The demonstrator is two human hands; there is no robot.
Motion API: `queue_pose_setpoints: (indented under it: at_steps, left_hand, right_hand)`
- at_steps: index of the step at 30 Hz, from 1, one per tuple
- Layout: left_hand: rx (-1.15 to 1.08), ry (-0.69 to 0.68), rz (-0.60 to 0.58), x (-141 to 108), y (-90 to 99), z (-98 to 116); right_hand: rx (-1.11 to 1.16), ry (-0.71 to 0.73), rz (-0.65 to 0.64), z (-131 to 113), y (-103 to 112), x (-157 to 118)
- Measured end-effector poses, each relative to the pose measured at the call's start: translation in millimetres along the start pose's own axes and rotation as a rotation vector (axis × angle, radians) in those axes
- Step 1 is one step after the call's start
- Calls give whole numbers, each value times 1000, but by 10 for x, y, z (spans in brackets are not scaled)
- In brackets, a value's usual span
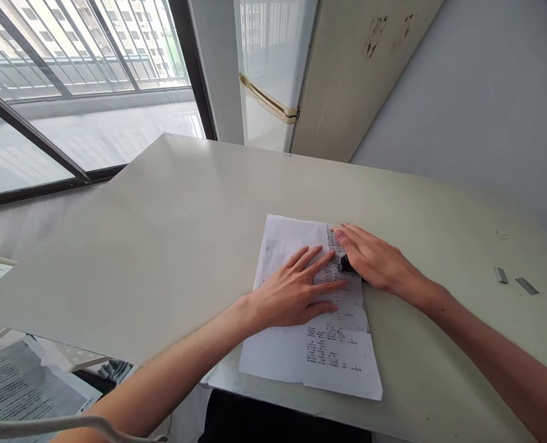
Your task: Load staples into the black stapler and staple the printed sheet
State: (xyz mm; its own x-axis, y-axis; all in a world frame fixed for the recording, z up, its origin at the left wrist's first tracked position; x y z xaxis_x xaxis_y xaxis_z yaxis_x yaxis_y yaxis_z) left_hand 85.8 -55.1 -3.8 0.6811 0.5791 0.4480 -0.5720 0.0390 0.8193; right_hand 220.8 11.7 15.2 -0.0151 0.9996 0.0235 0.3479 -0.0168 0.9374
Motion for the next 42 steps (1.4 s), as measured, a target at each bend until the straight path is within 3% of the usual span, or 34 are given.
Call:
queue_pose_setpoints:
  at_steps: [11,20,27,42]
  left_hand:
    - [-20,4,-4,0,5,-6]
    - [-10,-1,-15,10,15,0]
    - [-17,8,-27,9,21,-11]
    - [-13,11,-21,10,16,-9]
  right_hand:
    - [167,-7,11,215,-20,90]
    - [126,-55,-1,123,30,16]
    - [188,-22,-27,215,-9,78]
    - [90,-15,31,88,40,9]
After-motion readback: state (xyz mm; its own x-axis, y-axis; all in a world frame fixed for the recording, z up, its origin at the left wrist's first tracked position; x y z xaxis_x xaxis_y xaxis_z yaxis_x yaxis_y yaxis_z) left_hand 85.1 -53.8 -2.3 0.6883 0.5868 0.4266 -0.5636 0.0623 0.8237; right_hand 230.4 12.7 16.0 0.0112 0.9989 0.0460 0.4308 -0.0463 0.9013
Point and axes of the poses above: each hand's wrist, its own x-axis towards the middle knuckle, its own y-axis out of the back of the hand, z = x × y, the point moved 9 cm from there along x, towards the middle knuckle, and after that the axes turned 14 degrees about z, right-handed, at the moved point
